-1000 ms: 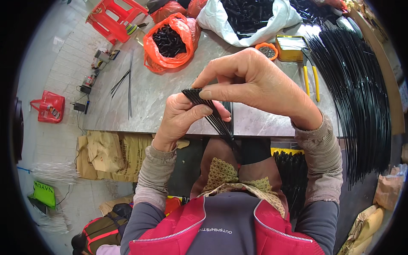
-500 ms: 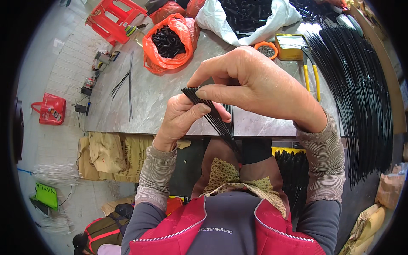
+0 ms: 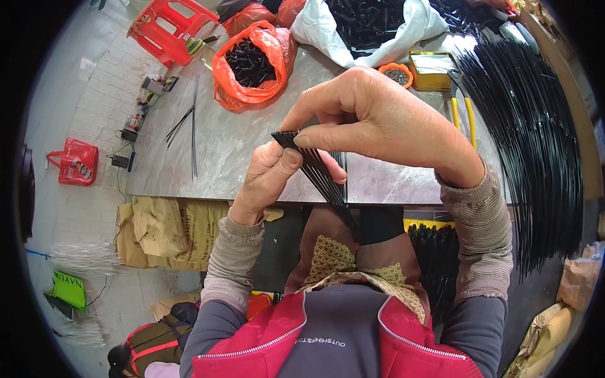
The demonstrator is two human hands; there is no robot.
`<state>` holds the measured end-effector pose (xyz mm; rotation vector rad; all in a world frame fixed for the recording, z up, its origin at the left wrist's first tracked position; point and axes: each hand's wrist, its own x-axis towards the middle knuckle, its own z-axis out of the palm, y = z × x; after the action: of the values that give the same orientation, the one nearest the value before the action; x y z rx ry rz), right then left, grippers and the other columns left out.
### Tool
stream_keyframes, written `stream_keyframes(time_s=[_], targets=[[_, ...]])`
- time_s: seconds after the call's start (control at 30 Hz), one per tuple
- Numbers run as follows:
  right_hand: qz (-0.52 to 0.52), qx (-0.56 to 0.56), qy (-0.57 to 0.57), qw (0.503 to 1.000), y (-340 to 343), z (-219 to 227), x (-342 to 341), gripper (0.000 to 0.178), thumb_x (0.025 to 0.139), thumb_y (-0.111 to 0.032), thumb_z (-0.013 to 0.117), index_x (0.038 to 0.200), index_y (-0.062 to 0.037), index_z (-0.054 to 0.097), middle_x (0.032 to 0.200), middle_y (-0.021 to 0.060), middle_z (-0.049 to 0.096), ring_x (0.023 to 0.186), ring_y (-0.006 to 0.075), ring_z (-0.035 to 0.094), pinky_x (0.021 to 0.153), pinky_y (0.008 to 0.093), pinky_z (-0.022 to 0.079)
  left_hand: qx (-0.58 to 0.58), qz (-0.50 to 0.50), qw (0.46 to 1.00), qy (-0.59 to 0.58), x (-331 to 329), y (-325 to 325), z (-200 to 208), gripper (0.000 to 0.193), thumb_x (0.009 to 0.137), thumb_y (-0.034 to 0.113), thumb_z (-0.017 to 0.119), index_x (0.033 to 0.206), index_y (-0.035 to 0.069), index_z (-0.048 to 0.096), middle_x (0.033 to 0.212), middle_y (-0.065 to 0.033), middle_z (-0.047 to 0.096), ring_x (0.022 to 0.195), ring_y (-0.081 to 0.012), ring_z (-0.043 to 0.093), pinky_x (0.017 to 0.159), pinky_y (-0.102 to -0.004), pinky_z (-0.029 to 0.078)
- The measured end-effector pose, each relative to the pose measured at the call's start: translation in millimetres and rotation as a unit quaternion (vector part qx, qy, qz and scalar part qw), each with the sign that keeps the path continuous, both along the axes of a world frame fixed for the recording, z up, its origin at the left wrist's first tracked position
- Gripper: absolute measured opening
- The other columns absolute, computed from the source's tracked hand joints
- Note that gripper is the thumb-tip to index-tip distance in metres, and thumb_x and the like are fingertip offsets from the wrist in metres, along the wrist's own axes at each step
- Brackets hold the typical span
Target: Assembling bundles of black wires by sliding on plastic components, trimming excess with cutters, and measuring lengths on a workbench jig.
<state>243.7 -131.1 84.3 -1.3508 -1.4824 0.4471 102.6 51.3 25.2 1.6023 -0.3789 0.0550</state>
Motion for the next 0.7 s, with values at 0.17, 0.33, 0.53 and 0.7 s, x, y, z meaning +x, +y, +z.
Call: stream_keyframes(time_s=[0.17,0.33,0.53,0.7], targets=[[-0.016,-0.015,0.029,0.999,-1.7,5.1,-5.6,0.018,0.091,-0.009,0.073,0.107,-0.0009,0.075,0.082,0.0008,0.069,0.073,0.0028,0.059,0.064,0.0201,0.047,0.012,0.007,1.0,0.007,0.0,0.5,2.8,0.031,0.11,0.024,0.045,0.119,-0.001,0.061,0.101,-0.0107,0.072,0.095,-0.0189,0.069,0.087,-0.0327,0.056],[-0.038,-0.014,-0.033,0.999,0.4,6.3,-8.0,0.018,0.092,-0.009,0.072,0.107,-0.0002,0.074,0.078,-0.0017,0.067,0.069,0.0007,0.055,0.06,0.0193,0.043,0.014,0.013,1.0,0.0,-1.6,0.9,3.1,0.03,0.109,0.023,0.046,0.116,-0.001,0.062,0.1,-0.0099,0.072,0.095,-0.0185,0.069,0.087,-0.0328,0.055],[-0.006,-0.039,0.008,0.999,0.3,11.4,-3.2,0.018,0.091,-0.009,0.073,0.107,-0.0004,0.074,0.074,-0.0022,0.066,0.068,-0.0004,0.056,0.058,0.0177,0.042,0.04,-0.012,0.999,0.003,3.1,0.7,5.5,0.028,0.109,0.022,0.047,0.113,-0.001,0.063,0.1,-0.0095,0.072,0.095,-0.0186,0.068,0.087,-0.033,0.055],[0.002,-0.017,0.039,0.999,9.7,-0.3,-6.2,0.02,0.091,-0.012,0.074,0.108,-0.0013,0.074,0.074,-0.0016,0.066,0.066,-0.0005,0.057,0.058,0.0172,0.044,0.022,-0.015,1.0,0.016,3.7,-1.1,2.6,0.031,0.108,0.024,0.048,0.112,-0.003,0.064,0.099,-0.0106,0.072,0.097,-0.0191,0.067,0.09,-0.0337,0.053]])
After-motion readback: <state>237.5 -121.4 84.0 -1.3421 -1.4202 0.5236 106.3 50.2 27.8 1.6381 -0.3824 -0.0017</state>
